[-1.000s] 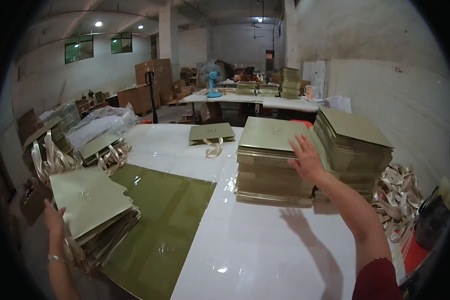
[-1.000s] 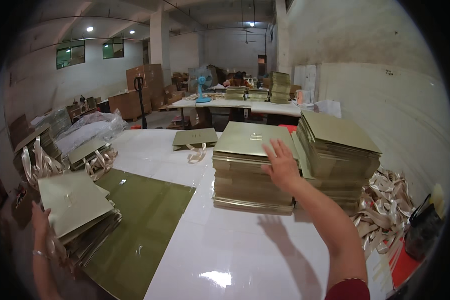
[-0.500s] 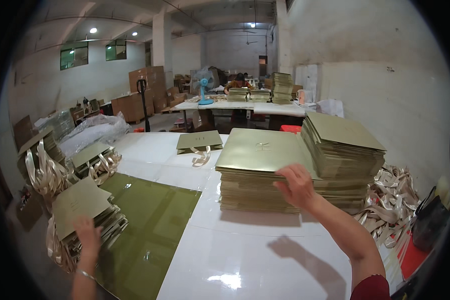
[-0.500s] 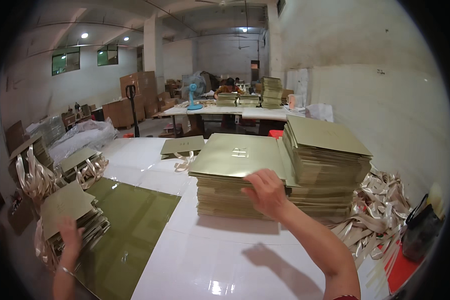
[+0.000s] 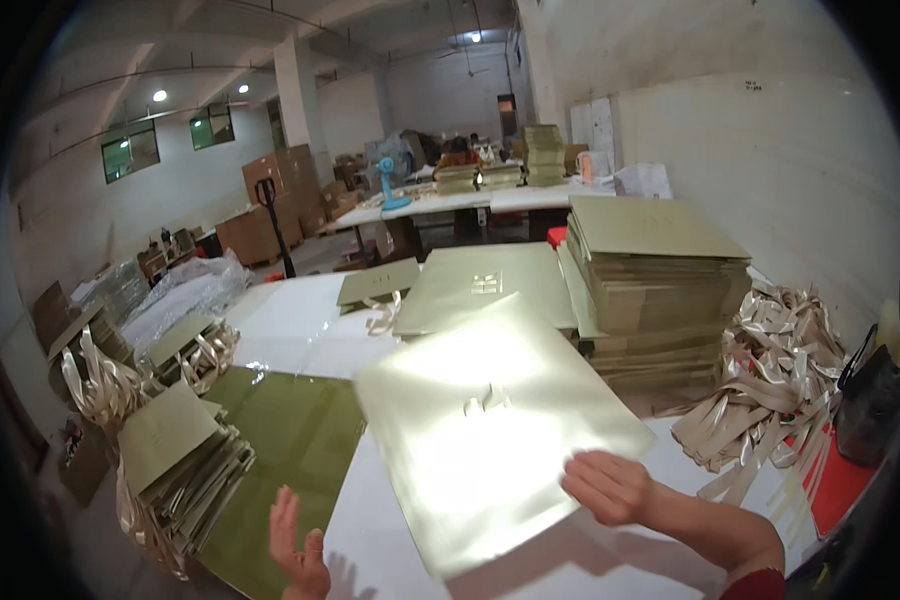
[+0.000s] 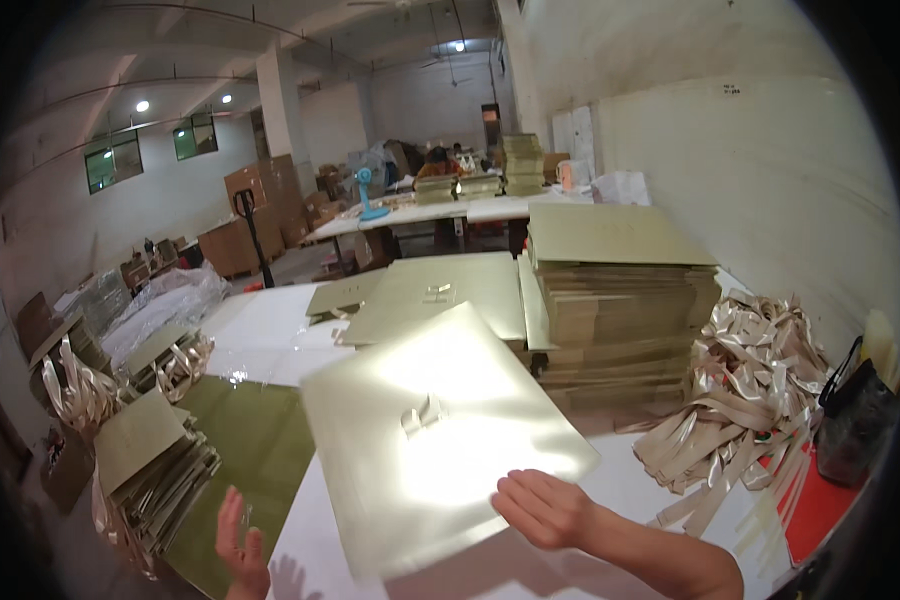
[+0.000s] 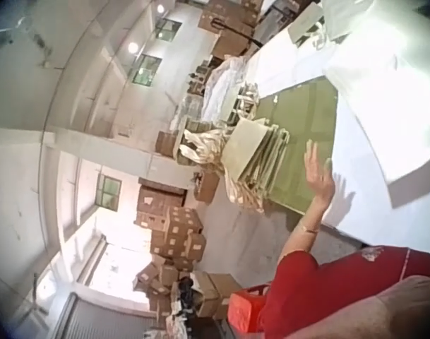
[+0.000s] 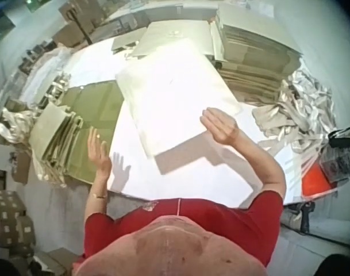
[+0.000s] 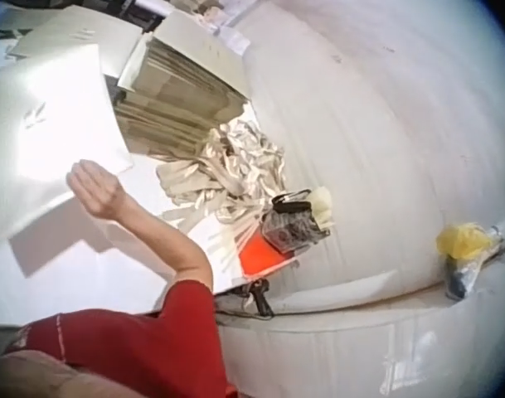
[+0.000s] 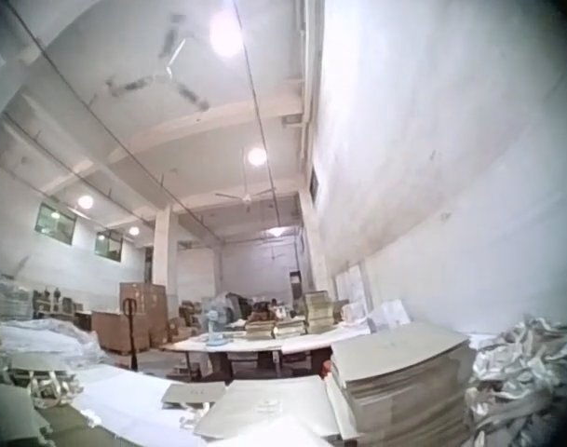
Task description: Gluing ribbon handles onto gold-colored paper bags using a hot glue gun.
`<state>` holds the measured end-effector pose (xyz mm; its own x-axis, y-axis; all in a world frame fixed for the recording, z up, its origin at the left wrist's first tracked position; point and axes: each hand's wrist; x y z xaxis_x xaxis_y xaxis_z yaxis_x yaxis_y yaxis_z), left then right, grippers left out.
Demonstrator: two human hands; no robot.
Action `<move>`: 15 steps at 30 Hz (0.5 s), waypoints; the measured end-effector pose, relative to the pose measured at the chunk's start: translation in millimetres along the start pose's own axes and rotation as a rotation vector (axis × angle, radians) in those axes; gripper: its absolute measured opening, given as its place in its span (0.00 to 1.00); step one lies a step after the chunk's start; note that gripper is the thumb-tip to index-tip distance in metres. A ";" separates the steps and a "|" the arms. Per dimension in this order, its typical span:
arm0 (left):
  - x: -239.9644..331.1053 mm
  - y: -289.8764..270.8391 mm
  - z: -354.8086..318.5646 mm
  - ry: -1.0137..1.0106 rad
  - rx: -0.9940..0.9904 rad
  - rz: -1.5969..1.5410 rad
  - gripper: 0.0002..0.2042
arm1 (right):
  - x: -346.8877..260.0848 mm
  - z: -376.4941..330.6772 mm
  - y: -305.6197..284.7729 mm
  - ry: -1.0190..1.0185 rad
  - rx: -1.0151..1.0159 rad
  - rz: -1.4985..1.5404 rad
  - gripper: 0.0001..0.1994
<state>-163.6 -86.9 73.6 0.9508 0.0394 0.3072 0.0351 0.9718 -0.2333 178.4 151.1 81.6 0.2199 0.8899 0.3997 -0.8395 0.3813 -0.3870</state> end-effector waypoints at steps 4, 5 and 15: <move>36.1 11.7 -18.3 0.153 -0.185 -0.440 0.26 | -2.0 -46.4 -73.3 0.004 -0.304 0.185 0.18; 48.3 19.8 -30.8 0.141 -0.516 -0.548 0.29 | -9.6 -51.1 -82.4 0.306 -0.441 0.249 0.19; 94.7 91.3 -83.3 0.358 -1.097 -0.231 0.36 | -118.3 -78.9 -58.6 0.536 -0.711 0.369 0.34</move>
<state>-44.7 -13.9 4.5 0.9134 -0.3486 0.2103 0.2979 0.2202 -0.9289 240.8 43.2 -8.6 0.3482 0.9132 -0.2119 -0.4425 -0.0392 -0.8959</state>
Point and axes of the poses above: each hand's wrist, its own z-axis towards the middle knuckle, its own y-axis out of the palm, x = y × z, and after that the axes turned 13 degrees about x, right-handed
